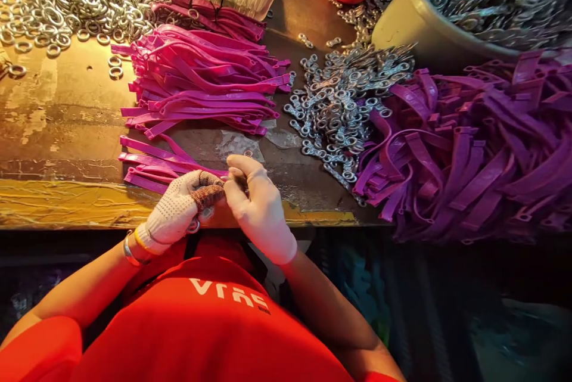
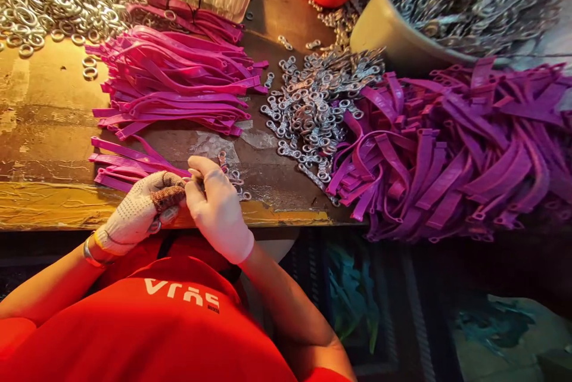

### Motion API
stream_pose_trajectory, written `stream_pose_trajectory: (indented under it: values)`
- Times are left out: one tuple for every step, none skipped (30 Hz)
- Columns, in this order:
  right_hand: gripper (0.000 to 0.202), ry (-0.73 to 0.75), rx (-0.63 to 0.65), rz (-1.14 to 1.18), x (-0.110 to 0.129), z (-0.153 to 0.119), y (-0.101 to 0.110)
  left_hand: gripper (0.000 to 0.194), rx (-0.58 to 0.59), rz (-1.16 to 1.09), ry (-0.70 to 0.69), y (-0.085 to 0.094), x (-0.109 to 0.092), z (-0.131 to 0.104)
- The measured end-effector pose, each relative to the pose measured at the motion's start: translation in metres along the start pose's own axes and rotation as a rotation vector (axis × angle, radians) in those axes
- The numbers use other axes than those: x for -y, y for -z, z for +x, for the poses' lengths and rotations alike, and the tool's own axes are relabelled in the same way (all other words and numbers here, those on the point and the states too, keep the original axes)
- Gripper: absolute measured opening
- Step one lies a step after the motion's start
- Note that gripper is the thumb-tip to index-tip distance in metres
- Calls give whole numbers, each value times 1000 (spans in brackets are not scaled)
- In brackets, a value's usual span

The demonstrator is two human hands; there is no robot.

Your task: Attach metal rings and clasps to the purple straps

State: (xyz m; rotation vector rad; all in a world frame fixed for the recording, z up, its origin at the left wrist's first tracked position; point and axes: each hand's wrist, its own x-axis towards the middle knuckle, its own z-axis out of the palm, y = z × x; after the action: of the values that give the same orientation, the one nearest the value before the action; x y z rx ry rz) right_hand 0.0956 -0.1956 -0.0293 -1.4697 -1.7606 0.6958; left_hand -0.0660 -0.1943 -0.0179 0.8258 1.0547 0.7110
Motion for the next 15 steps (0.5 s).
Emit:
stream_pose_trajectory:
  values:
    - [34,75,40,-96,0,1,1,34,-7,31,-22,0,-2,-1]
    - [35,154,92,-198,0,3,2,34,-12,61,-38,1,-3,0]
    - [35,231,148,-296,0,6,4,34,-17,85,-43,2,-4,1]
    - [33,296,196,-384,1,9,6,34,-20,93,-34,4,-5,2]
    - [31,349,234,-461,1,13,8,34,-21,86,-15,6,-6,4]
    - [31,384,255,-524,2,16,10,33,-15,64,4,8,-7,7]
    - [31,399,261,-567,3,19,11,34,-2,35,20,10,-8,10]
    - [31,388,258,-580,4,20,12,36,20,8,30,11,-9,12]
    - [31,353,257,-554,5,21,13,37,47,-16,30,12,-11,15]
    - [32,300,264,-491,6,22,14,39,73,-33,29,12,-13,17]
    - [32,234,279,-406,6,22,15,39,94,-40,33,12,-16,20]
    - [33,166,292,-316,5,22,16,38,104,-31,39,13,-20,23]
    - [33,108,296,-235,3,24,18,35,98,0,40,14,-24,27]
    - [33,69,277,-173,-1,28,20,32,76,53,27,15,-30,31]
    - [32,51,230,-140,-6,34,23,30,40,125,-4,16,-36,37]
